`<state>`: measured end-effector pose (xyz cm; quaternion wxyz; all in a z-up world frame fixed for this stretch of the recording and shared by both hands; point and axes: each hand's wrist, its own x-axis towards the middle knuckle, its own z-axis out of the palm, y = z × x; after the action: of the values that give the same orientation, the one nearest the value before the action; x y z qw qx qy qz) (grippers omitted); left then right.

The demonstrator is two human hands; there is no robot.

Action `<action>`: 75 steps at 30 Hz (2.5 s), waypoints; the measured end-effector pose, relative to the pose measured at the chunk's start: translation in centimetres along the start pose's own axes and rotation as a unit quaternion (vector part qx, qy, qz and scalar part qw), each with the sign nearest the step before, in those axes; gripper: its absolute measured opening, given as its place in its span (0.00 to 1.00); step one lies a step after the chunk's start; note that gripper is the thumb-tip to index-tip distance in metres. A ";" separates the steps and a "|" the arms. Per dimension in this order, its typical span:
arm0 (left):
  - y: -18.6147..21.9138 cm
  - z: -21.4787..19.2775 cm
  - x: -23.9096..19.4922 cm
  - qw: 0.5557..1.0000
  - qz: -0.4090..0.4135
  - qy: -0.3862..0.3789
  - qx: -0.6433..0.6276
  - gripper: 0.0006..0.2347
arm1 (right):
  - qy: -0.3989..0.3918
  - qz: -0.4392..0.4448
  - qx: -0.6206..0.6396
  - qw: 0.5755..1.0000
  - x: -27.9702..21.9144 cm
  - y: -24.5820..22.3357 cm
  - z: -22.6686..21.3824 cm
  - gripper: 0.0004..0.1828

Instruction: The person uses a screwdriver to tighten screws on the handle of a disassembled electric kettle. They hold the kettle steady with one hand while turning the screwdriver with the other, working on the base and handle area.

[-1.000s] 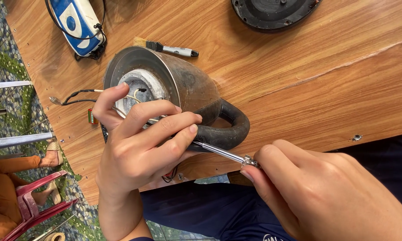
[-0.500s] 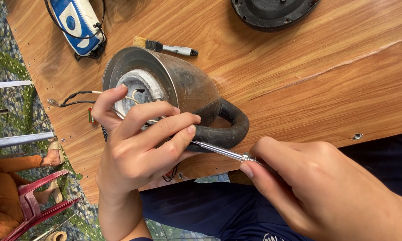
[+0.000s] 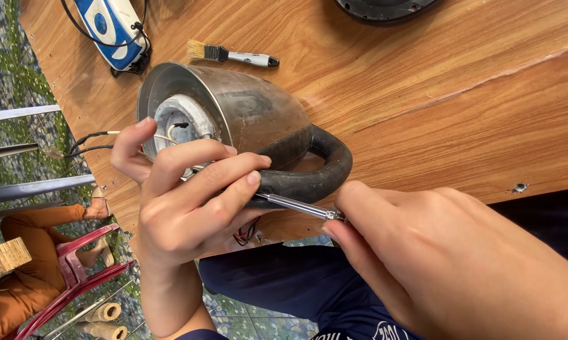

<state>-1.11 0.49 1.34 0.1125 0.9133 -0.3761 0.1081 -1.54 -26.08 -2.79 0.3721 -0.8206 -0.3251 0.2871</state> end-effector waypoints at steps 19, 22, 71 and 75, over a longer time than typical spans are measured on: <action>-1.4 0.3 0.5 0.999 0.029 -0.012 -0.015 0.13 | 0.271 -0.280 -0.501 0.773 0.4 -0.3 -0.6 0.09; -1.4 0.3 0.4 0.999 0.027 -0.014 -0.010 0.13 | 0.251 -0.323 -0.520 0.750 0.6 -0.3 -1.7 0.10; -2.0 1.2 1.4 1.000 0.030 -0.001 -0.006 0.12 | 0.299 -0.240 -0.485 0.786 1.9 1.7 -1.0 0.16; -2.0 1.3 1.2 1.000 0.031 0.002 0.001 0.12 | 0.193 -0.056 -0.207 0.957 1.8 1.7 0.7 0.21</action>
<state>1.27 0.71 0.16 0.1091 0.9012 -0.4040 0.1132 -0.31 -25.33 -4.97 0.2648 -0.8999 -0.3454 0.0283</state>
